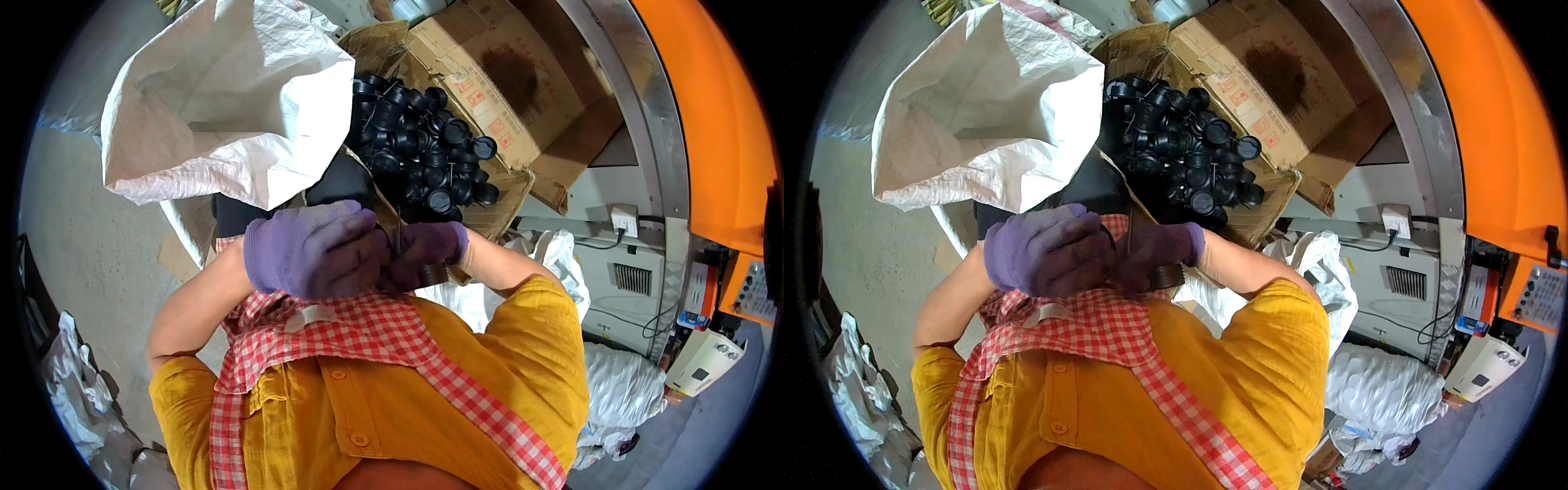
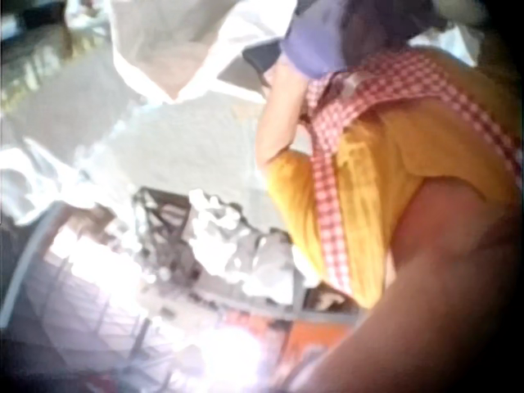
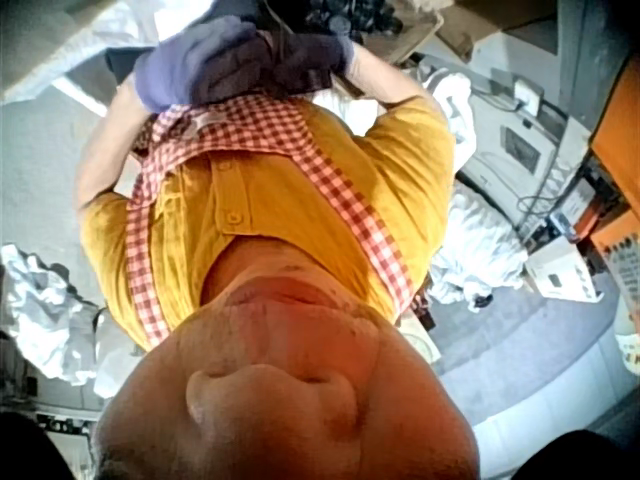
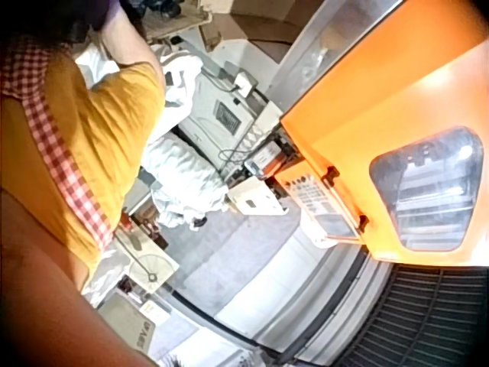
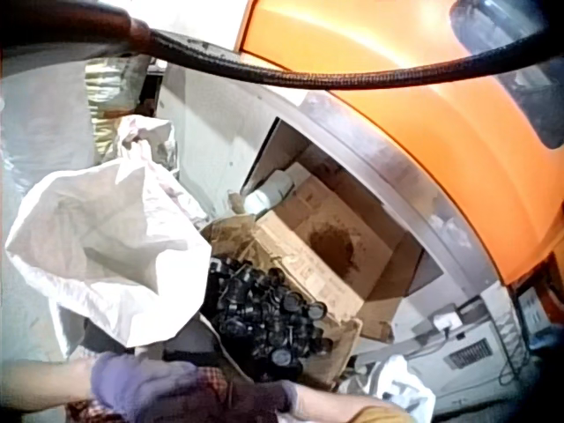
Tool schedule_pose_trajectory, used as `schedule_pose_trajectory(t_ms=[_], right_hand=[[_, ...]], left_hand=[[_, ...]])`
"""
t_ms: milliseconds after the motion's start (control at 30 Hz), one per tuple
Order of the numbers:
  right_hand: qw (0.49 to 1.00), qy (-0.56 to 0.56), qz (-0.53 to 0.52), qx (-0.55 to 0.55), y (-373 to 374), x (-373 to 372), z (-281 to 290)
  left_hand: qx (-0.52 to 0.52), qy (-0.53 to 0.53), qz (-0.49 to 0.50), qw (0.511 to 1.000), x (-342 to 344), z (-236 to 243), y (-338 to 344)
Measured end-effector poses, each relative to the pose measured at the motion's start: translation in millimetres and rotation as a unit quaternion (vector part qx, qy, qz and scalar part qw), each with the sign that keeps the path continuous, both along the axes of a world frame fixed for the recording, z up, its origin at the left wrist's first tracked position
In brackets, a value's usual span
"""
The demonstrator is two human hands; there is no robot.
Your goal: The person sorts through plastic parts, first picking up and showing grey cups from a large white sack, and later sitting on the floor to pick through black circular components in a cardboard box and place them into a white bag.
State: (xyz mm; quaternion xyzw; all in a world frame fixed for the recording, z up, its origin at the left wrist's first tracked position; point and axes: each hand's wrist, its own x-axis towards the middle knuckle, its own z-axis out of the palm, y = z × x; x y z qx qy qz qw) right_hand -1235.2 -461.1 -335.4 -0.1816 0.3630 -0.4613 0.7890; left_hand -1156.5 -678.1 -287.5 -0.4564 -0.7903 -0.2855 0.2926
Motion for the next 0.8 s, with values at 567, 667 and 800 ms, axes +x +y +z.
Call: schedule_pose_trajectory(t_ms=[567, 667, 800], right_hand=[[0.819, 0.049, -0.552, -0.147, 36, -27, -32], [0.742, -0.112, -0.618, -0.233, -39, -17, -25], [0.789, 0.126, -0.595, -0.088, -48, -30, -12]], left_hand=[[0.576, -0.379, 0.212, 0.693, 15, 21, -58], [0.601, -0.647, 0.003, 0.468, -10, -14, 13], [0.702, -0.602, -0.075, 0.373, -12, -53, 56]])
